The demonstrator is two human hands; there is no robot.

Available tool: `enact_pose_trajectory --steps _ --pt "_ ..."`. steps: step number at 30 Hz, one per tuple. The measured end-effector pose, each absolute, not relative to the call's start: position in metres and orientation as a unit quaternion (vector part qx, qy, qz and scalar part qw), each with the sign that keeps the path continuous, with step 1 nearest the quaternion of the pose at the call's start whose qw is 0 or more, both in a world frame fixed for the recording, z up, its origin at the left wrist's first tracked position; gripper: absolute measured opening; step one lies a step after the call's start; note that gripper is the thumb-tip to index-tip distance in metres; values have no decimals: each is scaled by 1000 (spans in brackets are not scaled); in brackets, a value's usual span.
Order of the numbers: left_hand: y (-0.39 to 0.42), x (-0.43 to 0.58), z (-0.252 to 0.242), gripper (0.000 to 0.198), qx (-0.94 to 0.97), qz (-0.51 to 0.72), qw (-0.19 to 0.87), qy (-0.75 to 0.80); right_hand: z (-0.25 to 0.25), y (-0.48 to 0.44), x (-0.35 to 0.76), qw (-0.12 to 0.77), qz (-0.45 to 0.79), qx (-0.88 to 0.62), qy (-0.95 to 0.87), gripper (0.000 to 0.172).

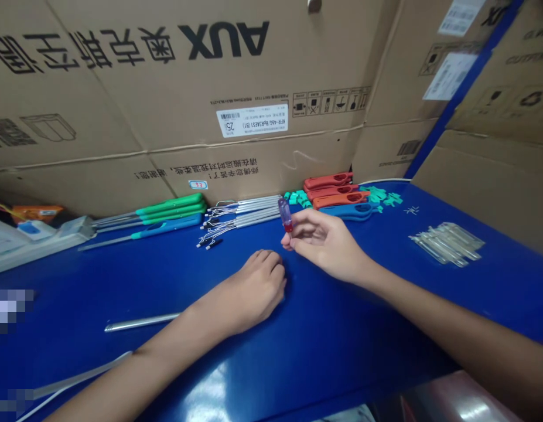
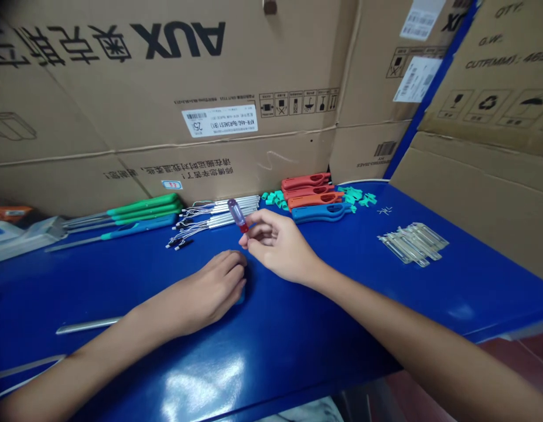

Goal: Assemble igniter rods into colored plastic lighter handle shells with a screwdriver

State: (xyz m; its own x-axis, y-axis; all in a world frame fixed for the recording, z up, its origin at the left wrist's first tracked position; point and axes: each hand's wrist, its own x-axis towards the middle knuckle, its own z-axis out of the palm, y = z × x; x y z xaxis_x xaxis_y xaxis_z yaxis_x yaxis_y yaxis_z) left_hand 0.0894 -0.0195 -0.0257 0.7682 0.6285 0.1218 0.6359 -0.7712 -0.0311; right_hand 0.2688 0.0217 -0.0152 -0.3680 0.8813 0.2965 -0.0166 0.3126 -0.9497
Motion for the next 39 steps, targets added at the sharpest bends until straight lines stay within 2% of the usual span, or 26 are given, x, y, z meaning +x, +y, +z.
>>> enact_pose_trajectory --steps 6,11,15,16,21,24,27,31,33,36,39 --pt "-15 90 -25 33 -926 -84 61 -362 -21 21 265 461 458 -350 -675 11" --pt "-11 82 -21 23 -882 -202 -89 -417 -17 22 266 425 484 -369 -670 11" --pt "-5 80 -20 27 -798 -321 -252 -444 -11 19 267 379 500 -370 -685 2" --pt "-5 81 -20 27 -784 -337 -275 -443 -10 18 267 372 500 -369 -689 4" --pt "-5 82 -25 28 -737 -379 -332 -451 -13 10 266 349 448 -355 -743 14" --pt "-6 85 -27 31 -729 -381 -339 -457 -20 5 262 371 361 -340 -785 8" --pt "-7 84 -22 33 -752 -355 -311 -460 -19 3 260 382 256 -326 -826 7" --pt "-9 54 -4 30 -827 -199 -232 -471 4 14 288 347 151 -365 -851 10" --pt "-11 26 4 34 -848 -115 -195 -480 21 28 322 293 143 -441 -836 11" --pt "-16 -16 6 47 -850 -55 -172 -495 37 53 389 221 107 -622 -743 15" --pt "-18 -34 0 27 -864 -18 -176 -471 35 74 449 194 84 -711 -671 13"
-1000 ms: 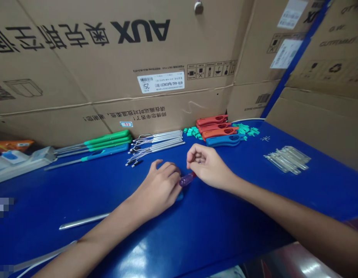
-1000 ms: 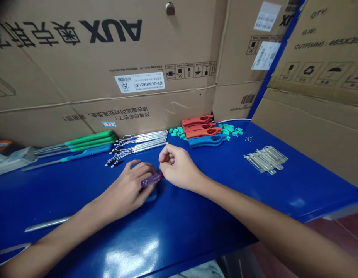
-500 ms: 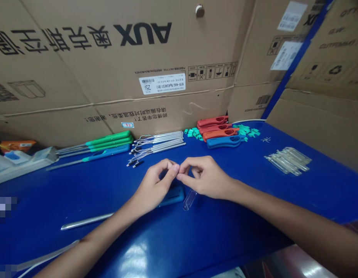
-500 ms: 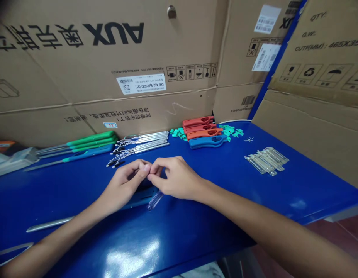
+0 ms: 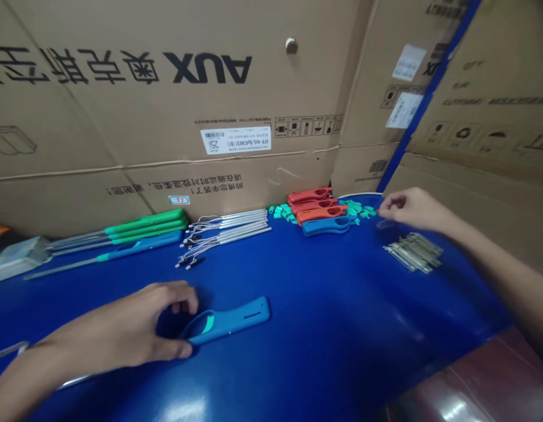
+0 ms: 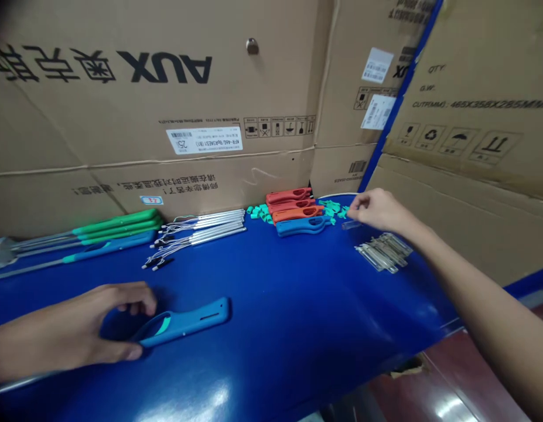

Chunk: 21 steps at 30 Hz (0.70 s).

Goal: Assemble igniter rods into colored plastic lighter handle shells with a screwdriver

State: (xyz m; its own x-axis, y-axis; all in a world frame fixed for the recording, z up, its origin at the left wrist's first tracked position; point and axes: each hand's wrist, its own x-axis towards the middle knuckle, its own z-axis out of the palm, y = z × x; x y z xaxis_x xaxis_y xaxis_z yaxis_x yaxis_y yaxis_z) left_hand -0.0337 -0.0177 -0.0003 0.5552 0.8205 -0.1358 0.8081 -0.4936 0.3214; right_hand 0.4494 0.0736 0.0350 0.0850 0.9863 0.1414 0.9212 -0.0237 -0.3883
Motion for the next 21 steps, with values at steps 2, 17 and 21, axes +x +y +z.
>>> enact_pose_trajectory --steps 2,17,21 --pt "-18 -29 -5 16 875 24 172 453 25 84 477 184 84 -733 -649 11" --pt "-22 -8 -16 17 883 105 148 433 38 60 429 199 161 -695 -671 31" --pt "-23 -7 -24 27 881 112 79 452 24 20 345 90 175 -474 -858 29"
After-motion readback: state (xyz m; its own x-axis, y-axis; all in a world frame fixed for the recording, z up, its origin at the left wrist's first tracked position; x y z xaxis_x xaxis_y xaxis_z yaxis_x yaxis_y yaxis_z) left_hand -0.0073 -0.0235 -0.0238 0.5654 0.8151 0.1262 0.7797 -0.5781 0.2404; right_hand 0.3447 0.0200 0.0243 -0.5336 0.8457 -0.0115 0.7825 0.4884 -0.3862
